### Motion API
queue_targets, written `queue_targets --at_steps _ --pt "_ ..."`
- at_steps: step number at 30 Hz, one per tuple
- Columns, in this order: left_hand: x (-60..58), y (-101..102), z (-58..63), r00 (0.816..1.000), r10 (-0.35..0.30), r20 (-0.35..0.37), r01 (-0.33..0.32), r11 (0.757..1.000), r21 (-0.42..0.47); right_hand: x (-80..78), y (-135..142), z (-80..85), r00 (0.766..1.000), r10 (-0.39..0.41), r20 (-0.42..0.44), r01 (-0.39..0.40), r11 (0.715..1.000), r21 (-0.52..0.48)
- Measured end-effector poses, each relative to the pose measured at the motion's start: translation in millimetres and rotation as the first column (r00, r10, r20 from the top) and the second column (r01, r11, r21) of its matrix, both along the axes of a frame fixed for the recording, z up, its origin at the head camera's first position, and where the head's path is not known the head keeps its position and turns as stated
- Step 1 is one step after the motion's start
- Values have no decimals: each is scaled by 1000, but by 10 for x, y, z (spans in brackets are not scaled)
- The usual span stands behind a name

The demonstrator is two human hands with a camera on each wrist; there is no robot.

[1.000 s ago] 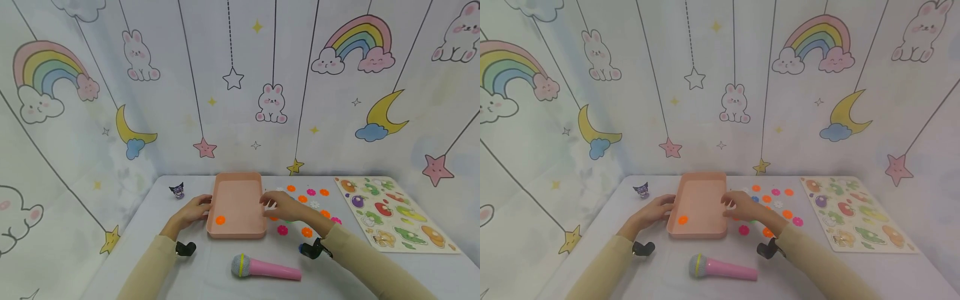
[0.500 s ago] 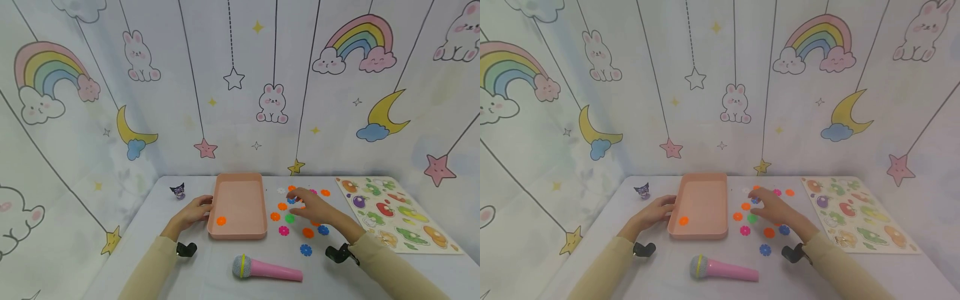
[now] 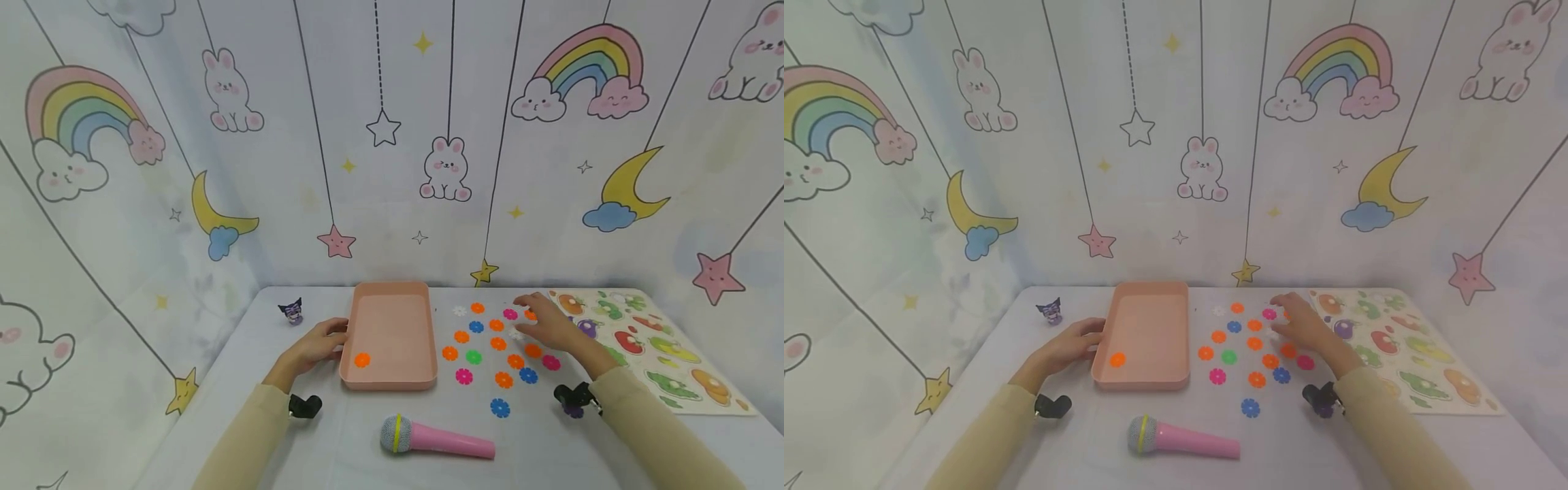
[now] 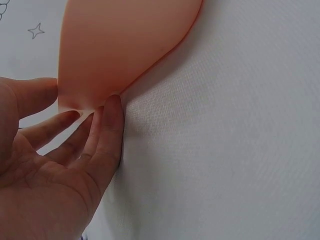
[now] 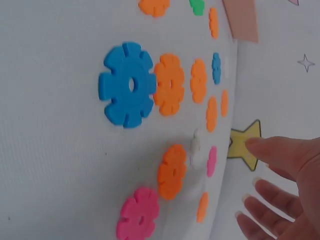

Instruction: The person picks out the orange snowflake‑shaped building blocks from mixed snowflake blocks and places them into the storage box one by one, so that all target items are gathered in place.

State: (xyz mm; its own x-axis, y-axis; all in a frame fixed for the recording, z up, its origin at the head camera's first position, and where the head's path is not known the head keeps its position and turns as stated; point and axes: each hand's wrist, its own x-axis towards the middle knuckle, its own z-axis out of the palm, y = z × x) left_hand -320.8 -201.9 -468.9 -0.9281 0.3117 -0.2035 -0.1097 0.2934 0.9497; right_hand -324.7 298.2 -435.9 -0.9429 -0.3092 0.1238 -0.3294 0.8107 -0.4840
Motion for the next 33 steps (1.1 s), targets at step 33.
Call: queue_targets --at_steps 33 --pt "10 6 -12 1000 7 -12 -7 1000 -8 -512 500 -332 950 -199 240 203 979 6"
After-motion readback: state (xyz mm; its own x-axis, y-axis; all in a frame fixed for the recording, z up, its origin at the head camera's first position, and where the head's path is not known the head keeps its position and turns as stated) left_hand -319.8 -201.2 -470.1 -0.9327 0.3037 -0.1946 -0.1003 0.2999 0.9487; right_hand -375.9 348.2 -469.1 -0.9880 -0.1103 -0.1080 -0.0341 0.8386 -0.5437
